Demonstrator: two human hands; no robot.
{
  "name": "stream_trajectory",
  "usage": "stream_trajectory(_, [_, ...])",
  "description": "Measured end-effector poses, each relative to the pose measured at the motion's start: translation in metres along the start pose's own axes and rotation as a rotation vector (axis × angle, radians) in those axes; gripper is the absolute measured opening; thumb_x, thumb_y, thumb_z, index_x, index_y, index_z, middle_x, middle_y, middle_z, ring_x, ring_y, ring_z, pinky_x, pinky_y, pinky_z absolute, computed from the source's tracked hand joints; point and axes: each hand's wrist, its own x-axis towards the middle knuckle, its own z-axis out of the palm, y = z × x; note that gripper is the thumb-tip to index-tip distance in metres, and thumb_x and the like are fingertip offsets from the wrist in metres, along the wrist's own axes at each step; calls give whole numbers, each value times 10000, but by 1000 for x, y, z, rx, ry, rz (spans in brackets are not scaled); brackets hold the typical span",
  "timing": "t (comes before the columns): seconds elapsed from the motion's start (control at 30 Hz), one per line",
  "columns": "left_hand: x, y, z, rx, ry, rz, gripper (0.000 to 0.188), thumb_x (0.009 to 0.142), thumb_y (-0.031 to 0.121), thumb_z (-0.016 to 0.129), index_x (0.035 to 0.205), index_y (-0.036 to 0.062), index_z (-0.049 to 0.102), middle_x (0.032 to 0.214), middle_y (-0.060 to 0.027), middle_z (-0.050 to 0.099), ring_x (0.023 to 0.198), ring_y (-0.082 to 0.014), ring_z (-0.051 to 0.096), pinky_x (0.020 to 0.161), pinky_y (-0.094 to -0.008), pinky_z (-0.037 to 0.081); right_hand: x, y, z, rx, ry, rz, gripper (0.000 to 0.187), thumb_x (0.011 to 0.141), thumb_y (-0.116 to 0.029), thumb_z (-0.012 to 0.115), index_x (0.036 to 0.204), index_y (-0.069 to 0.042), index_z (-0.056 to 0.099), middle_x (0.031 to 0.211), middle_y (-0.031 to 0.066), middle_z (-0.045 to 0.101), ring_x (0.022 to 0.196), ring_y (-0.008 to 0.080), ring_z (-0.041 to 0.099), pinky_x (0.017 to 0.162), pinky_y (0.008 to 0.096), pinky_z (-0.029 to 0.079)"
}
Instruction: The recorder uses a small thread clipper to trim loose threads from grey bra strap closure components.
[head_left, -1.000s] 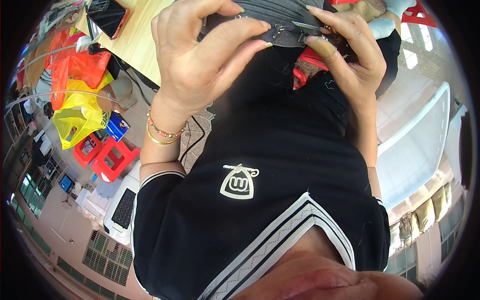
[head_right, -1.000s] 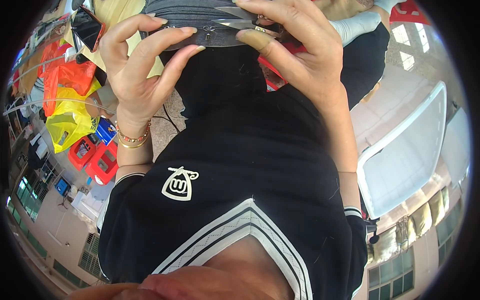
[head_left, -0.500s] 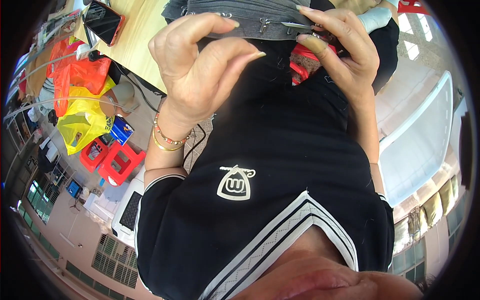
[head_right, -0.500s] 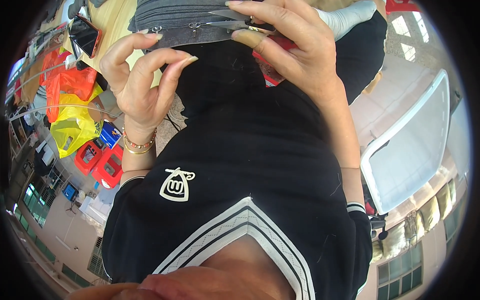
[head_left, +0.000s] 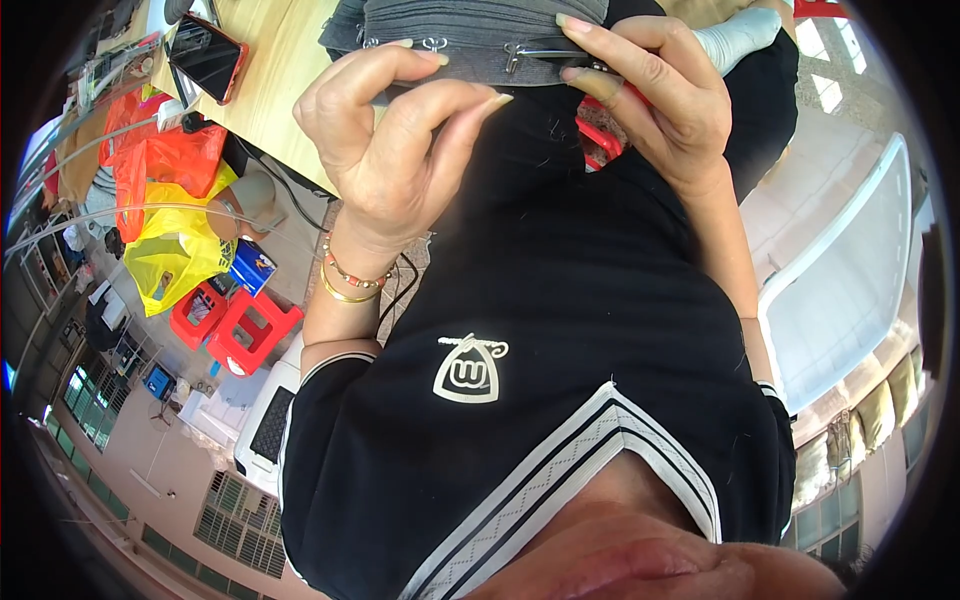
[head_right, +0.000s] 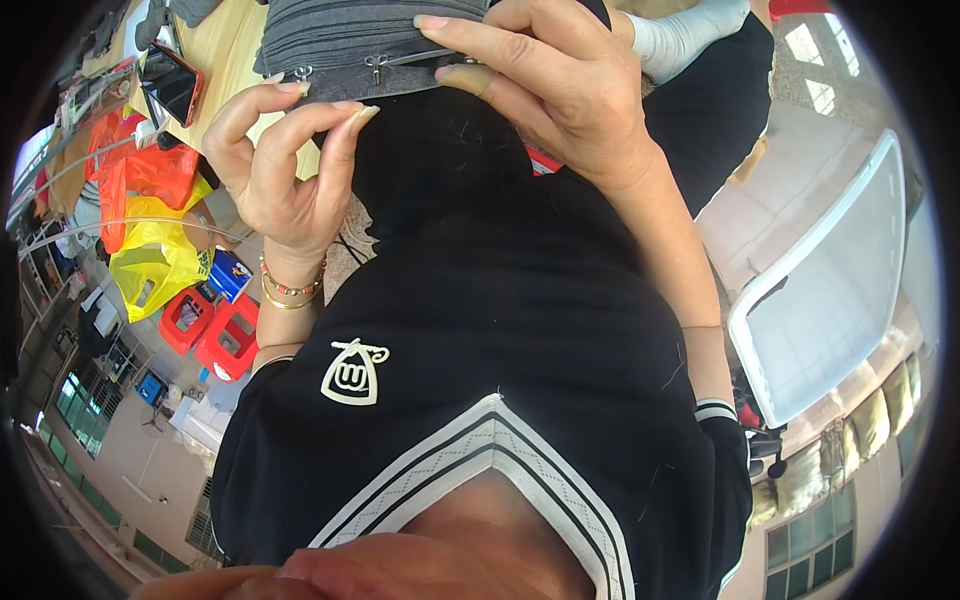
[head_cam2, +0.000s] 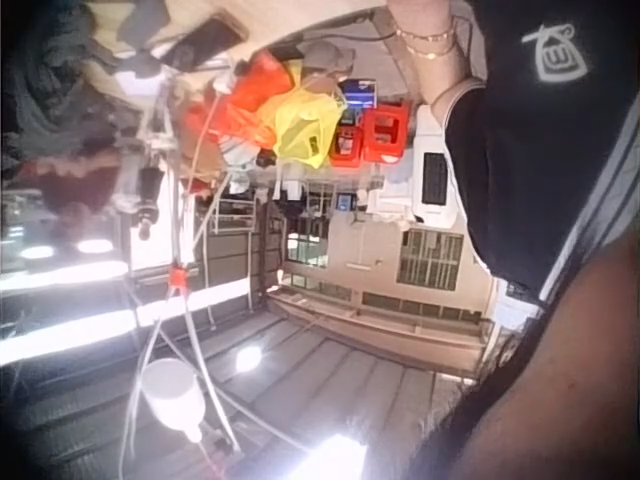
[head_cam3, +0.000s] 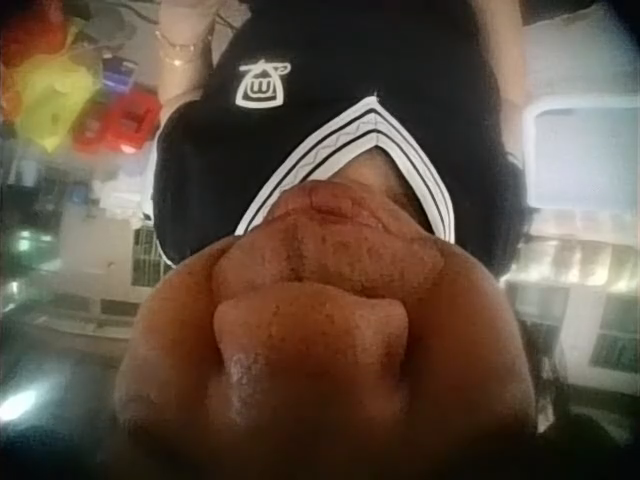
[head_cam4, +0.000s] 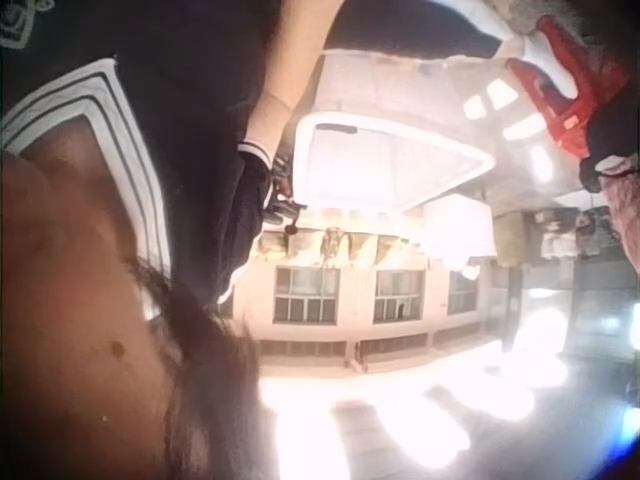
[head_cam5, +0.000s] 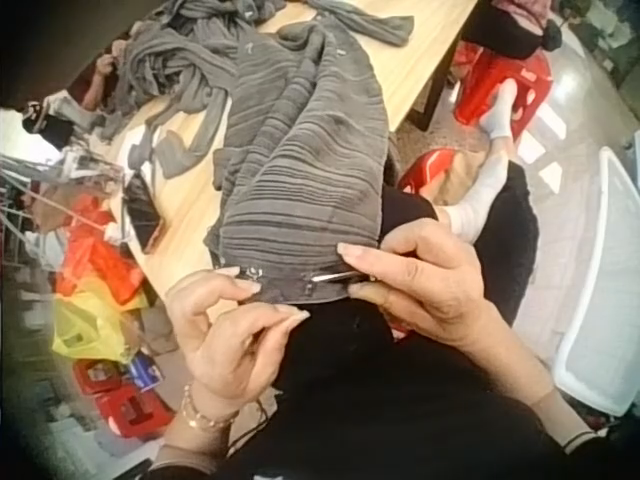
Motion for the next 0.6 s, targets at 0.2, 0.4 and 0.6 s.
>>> stream_trajectory(0.2, [0,-1,4,-17,9,-14,244,653,128,865,854,155,730,1021,-13,606,957,-208,576,832,-319,399,3,1,3,-6,4,-21,476,701,-32,828,1165,-36,722,878,45,593,663,116,517,573,242,416])
stream_trajectory(0.4, [-1,-1,5,-9,10,-9,250,649,134,871,855,158,731,1011,-9,602,958,-209,576,837,-319,400,4,0,4,-16,-2,-28,464,702,-29,824,1156,-37,727,869,47,599,668,120,530,574,243,425])
stream_trajectory(0.6, [0,3,9,-56,72,-97,268,644,138,873,879,165,748,998,-3,597,962,-207,573,847,-319,397,6,0,1,16,-12,-34,438,713,-17,814,1143,-28,730,851,49,618,677,122,552,570,243,433])
